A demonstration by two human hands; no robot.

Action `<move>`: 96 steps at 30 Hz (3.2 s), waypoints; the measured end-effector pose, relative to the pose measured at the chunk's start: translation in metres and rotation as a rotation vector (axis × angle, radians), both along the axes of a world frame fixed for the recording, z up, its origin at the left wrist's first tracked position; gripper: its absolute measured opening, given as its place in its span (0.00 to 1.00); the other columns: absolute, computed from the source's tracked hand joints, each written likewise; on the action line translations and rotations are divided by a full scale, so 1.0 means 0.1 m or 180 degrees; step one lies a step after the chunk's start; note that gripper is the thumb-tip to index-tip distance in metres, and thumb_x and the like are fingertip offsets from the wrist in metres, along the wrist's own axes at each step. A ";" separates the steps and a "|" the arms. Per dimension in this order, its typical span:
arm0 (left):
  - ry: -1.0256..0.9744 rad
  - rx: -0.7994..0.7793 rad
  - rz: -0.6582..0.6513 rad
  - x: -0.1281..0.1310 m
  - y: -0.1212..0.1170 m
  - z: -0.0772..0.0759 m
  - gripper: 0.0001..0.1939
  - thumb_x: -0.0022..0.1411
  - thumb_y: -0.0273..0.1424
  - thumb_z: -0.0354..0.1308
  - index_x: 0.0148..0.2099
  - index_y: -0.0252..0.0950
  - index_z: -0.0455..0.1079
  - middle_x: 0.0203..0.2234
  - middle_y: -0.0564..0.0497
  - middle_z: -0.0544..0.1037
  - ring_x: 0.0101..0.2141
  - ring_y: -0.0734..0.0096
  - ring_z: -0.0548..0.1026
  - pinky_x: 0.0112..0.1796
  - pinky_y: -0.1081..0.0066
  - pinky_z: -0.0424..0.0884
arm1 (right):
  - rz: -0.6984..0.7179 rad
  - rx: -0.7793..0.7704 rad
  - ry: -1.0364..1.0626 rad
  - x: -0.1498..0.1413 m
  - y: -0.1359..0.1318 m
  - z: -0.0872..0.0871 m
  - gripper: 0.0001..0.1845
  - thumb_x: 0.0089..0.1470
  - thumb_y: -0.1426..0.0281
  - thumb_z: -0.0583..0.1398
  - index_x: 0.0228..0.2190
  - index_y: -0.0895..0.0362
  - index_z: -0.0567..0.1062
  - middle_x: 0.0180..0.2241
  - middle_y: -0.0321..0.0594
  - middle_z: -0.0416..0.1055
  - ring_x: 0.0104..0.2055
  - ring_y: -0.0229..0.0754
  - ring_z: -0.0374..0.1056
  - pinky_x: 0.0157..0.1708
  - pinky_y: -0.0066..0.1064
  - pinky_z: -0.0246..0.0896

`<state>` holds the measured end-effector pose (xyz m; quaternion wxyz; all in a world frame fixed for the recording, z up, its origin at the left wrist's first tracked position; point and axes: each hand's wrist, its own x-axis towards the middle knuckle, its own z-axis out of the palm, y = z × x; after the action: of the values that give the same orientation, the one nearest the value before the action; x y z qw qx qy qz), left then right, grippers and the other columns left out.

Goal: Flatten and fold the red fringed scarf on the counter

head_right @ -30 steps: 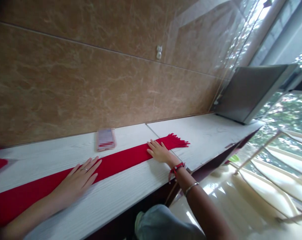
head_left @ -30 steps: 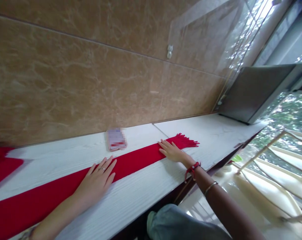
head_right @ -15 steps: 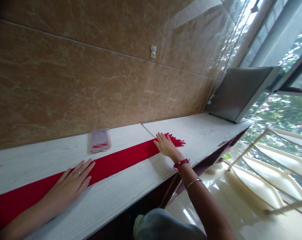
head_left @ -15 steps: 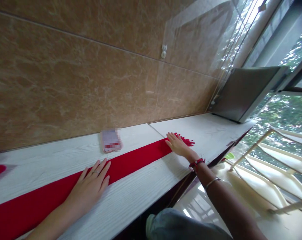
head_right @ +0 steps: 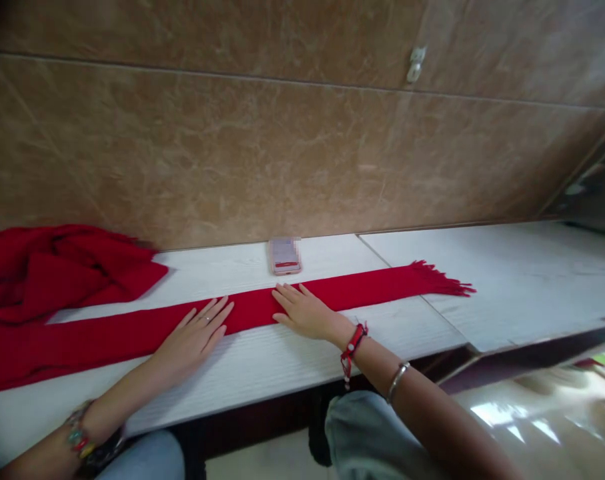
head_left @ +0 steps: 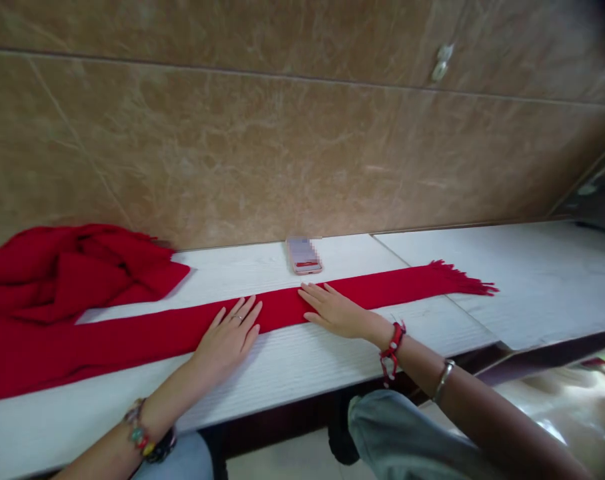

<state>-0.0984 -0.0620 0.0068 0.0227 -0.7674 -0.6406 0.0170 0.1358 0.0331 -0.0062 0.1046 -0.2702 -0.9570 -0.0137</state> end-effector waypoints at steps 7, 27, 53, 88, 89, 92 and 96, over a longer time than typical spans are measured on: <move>-0.0051 0.0122 0.0464 -0.53 -0.35 -0.04 0.24 0.63 0.34 0.36 0.61 0.37 0.48 0.59 0.50 0.51 0.58 0.65 0.48 0.54 0.56 0.49 | -0.0116 -0.0012 -0.0194 -0.19 -0.02 0.06 0.27 0.59 0.62 0.43 0.54 0.66 0.57 0.57 0.57 0.50 0.60 0.51 0.43 0.53 0.49 0.46; -0.0025 -0.0167 0.1809 -1.21 -0.71 0.09 0.27 0.63 0.40 0.35 0.62 0.38 0.46 0.61 0.48 0.46 0.58 0.49 0.45 0.53 0.50 0.47 | 0.0513 0.0038 -0.0138 -1.28 -0.36 -0.02 0.28 0.59 0.62 0.41 0.56 0.64 0.54 0.58 0.51 0.48 0.60 0.48 0.45 0.55 0.46 0.44; -0.1096 0.0970 0.3649 -2.85 -1.30 0.26 0.31 0.57 0.41 0.47 0.58 0.26 0.52 0.40 0.38 0.73 0.39 0.60 0.72 0.36 0.68 0.67 | 0.1878 -0.0220 0.0363 -2.51 -0.76 0.04 0.21 0.58 0.69 0.48 0.51 0.64 0.63 0.53 0.50 0.60 0.57 0.43 0.52 0.56 0.39 0.46; 0.1018 0.0316 0.0580 -2.09 -1.26 0.26 0.18 0.60 0.21 0.45 0.51 0.38 0.63 0.43 0.46 0.71 0.44 0.66 0.69 0.44 0.67 0.66 | 0.1841 0.0454 0.0474 -2.41 -0.80 0.10 0.14 0.53 0.81 0.49 0.42 0.63 0.67 0.37 0.48 0.71 0.38 0.42 0.68 0.36 0.31 0.64; 0.1095 0.0325 0.0548 -2.07 -1.26 0.26 0.19 0.60 0.20 0.45 0.52 0.38 0.63 0.43 0.45 0.71 0.44 0.65 0.69 0.44 0.66 0.66 | 0.1837 0.0457 0.0452 -2.41 -0.80 0.11 0.12 0.54 0.81 0.49 0.39 0.62 0.68 0.35 0.46 0.71 0.37 0.42 0.68 0.35 0.31 0.64; 0.1273 0.0267 0.0408 -2.10 -1.28 0.30 0.21 0.60 0.18 0.43 0.53 0.37 0.61 0.42 0.44 0.72 0.44 0.65 0.70 0.44 0.65 0.66 | 0.1763 0.0486 0.0399 -2.39 -0.81 0.13 0.08 0.54 0.80 0.50 0.32 0.60 0.68 0.32 0.42 0.69 0.34 0.41 0.66 0.31 0.29 0.62; 0.1240 0.0351 0.0207 -2.22 -1.40 0.40 0.22 0.61 0.17 0.39 0.53 0.35 0.62 0.46 0.43 0.71 0.47 0.65 0.68 0.46 0.64 0.65 | 0.1689 0.0529 0.0581 -2.37 -0.77 0.15 0.08 0.55 0.78 0.50 0.29 0.60 0.68 0.29 0.41 0.68 0.31 0.40 0.65 0.30 0.30 0.60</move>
<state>-0.3205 -0.2015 0.0463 0.1876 -0.7261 -0.6485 0.1307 -0.1014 -0.0443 0.0085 0.2120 -0.0011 -0.9765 -0.0400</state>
